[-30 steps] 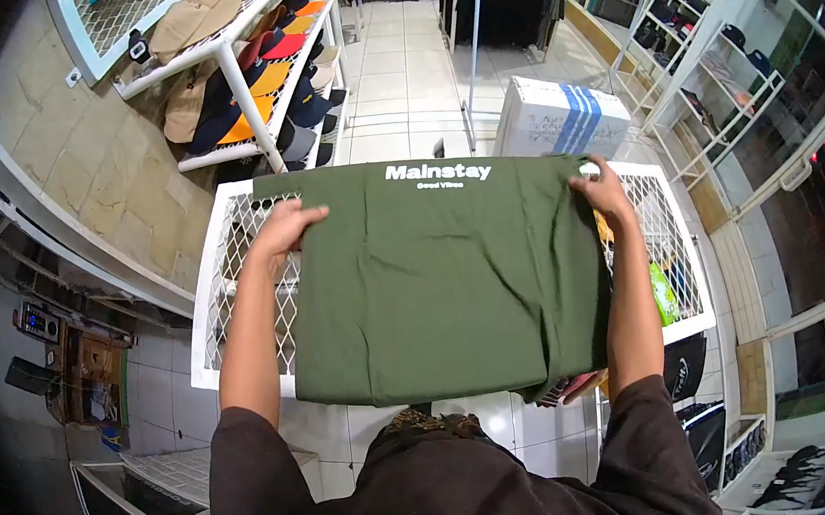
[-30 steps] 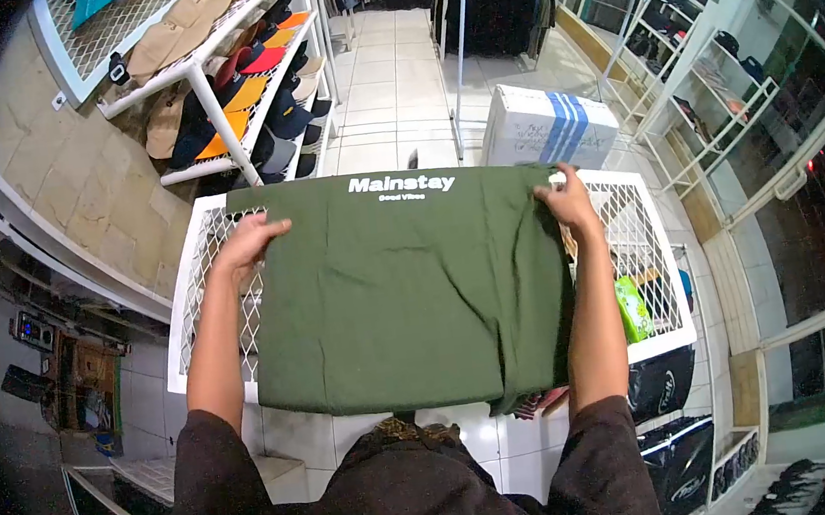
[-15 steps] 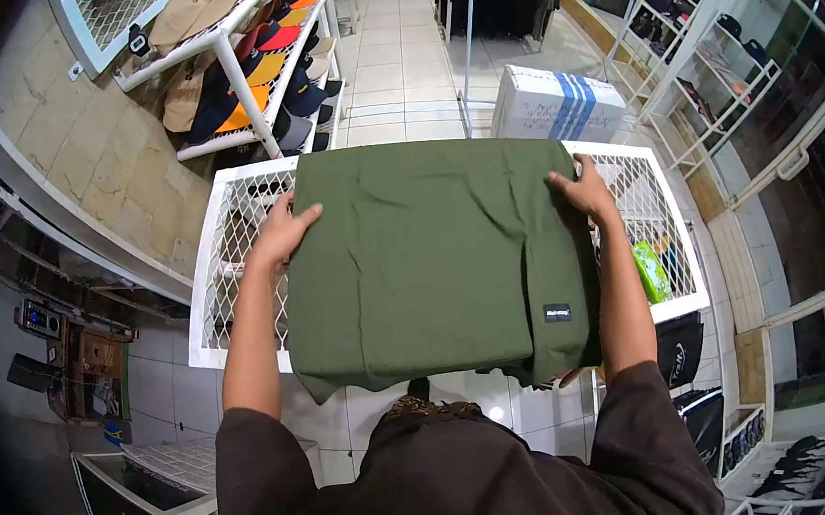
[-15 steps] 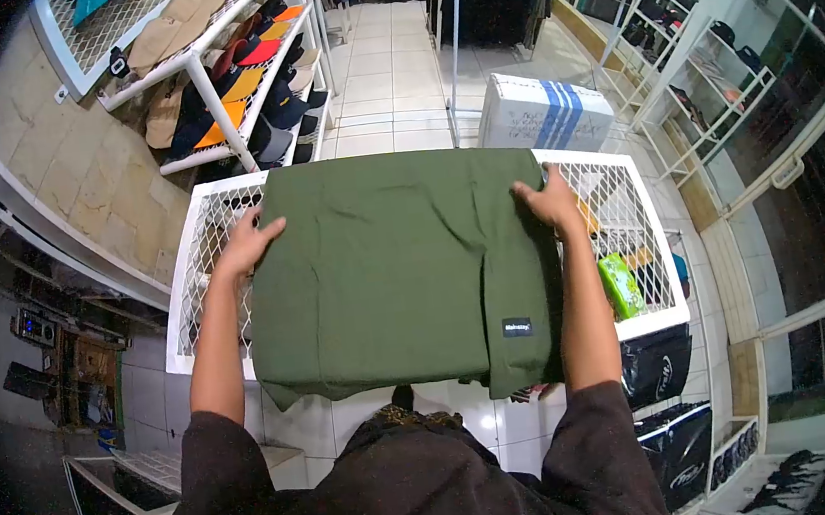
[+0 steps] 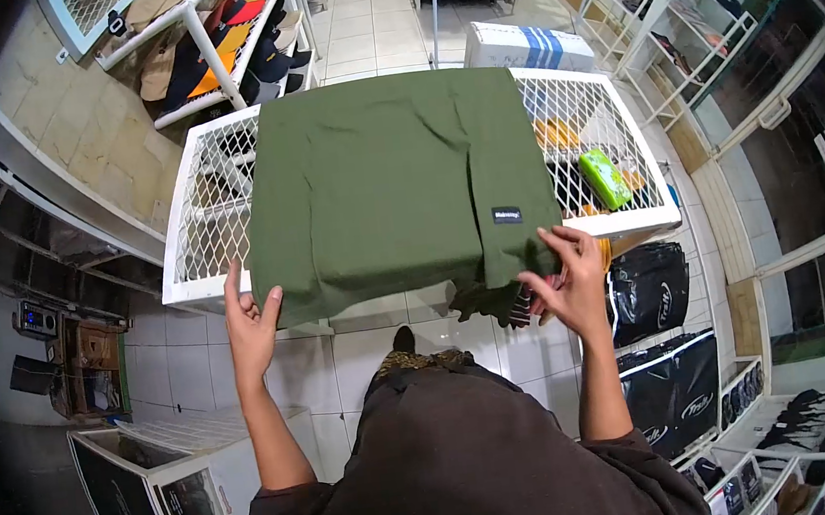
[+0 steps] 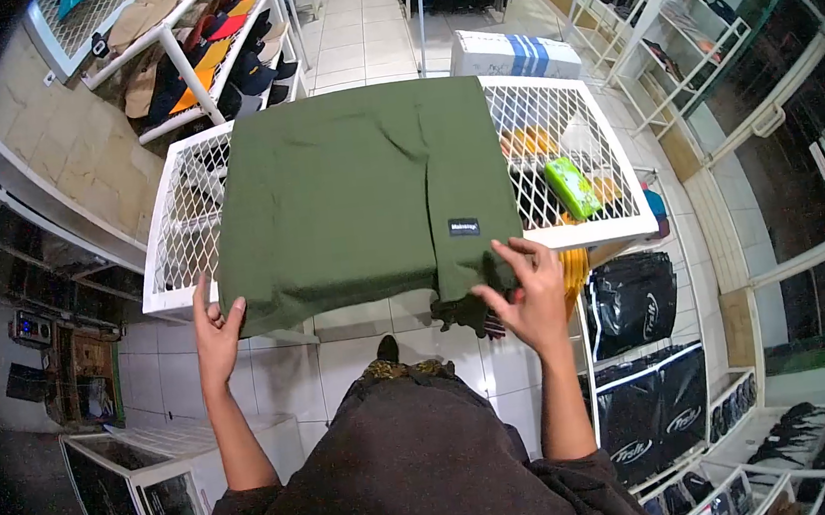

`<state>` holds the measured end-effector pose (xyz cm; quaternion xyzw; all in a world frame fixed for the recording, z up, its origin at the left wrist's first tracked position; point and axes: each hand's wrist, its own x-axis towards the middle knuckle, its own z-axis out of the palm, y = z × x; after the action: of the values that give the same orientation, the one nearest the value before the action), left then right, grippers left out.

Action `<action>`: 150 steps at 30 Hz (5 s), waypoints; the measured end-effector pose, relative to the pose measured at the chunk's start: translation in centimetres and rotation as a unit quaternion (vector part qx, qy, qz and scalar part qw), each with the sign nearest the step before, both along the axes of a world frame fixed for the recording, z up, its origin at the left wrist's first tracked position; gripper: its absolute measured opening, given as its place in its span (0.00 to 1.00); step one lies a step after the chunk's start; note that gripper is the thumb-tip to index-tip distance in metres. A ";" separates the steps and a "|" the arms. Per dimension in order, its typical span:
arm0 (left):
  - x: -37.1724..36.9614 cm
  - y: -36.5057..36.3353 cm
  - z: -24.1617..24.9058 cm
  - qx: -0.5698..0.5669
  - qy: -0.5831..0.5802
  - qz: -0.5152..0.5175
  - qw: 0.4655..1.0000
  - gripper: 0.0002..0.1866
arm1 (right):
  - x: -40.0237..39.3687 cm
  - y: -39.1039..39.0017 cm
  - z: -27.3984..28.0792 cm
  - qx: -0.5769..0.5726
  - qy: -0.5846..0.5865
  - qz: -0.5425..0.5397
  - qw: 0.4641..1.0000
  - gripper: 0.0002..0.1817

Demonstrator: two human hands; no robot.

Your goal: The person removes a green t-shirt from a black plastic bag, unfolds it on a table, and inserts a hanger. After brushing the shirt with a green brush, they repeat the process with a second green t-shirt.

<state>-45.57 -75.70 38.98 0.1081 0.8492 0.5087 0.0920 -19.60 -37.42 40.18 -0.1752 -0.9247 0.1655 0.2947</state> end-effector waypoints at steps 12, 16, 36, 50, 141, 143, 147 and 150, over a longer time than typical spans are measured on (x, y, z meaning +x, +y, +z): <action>4.6 0.4 -1.7 0.237 -0.018 0.085 0.968 0.17 | 0.2 1.5 -5.8 0.079 0.191 -0.125 0.970 0.17; 4.5 0.4 -3.0 0.282 -0.063 0.074 0.954 0.15 | -0.1 1.0 -7.3 0.062 0.143 -0.128 0.979 0.18; -4.2 2.9 10.5 0.358 0.069 0.027 0.931 0.19 | -2.9 10.6 11.7 -0.098 0.260 -0.104 0.955 0.10; 4.1 -1.8 -10.4 0.282 -0.110 0.103 0.948 0.18 | 5.0 2.6 -9.5 -0.171 0.127 -0.186 0.959 0.10; 62.4 -19.3 -2.1 -0.340 0.170 0.736 0.560 0.20 | 10.0 -49.6 -0.2 -0.132 -0.212 0.880 0.404 0.13; 59.1 -19.2 -1.2 -0.297 0.184 0.702 0.621 0.18 | 7.0 -46.6 0.5 -0.082 -0.111 0.864 0.485 0.16; 50.6 -16.8 1.7 -0.262 0.198 0.618 0.715 0.15 | 2.3 -40.9 1.3 -0.013 0.107 0.793 0.600 0.25; 44.1 -13.9 2.5 -0.234 0.218 0.540 0.779 0.15 | -0.1 -36.2 1.7 -0.006 0.135 0.741 0.658 0.26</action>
<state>-1.46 -89.57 41.49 -0.2845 0.8587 0.2237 -0.3629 -19.71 -73.63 41.88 0.5909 -0.6974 0.3560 0.1946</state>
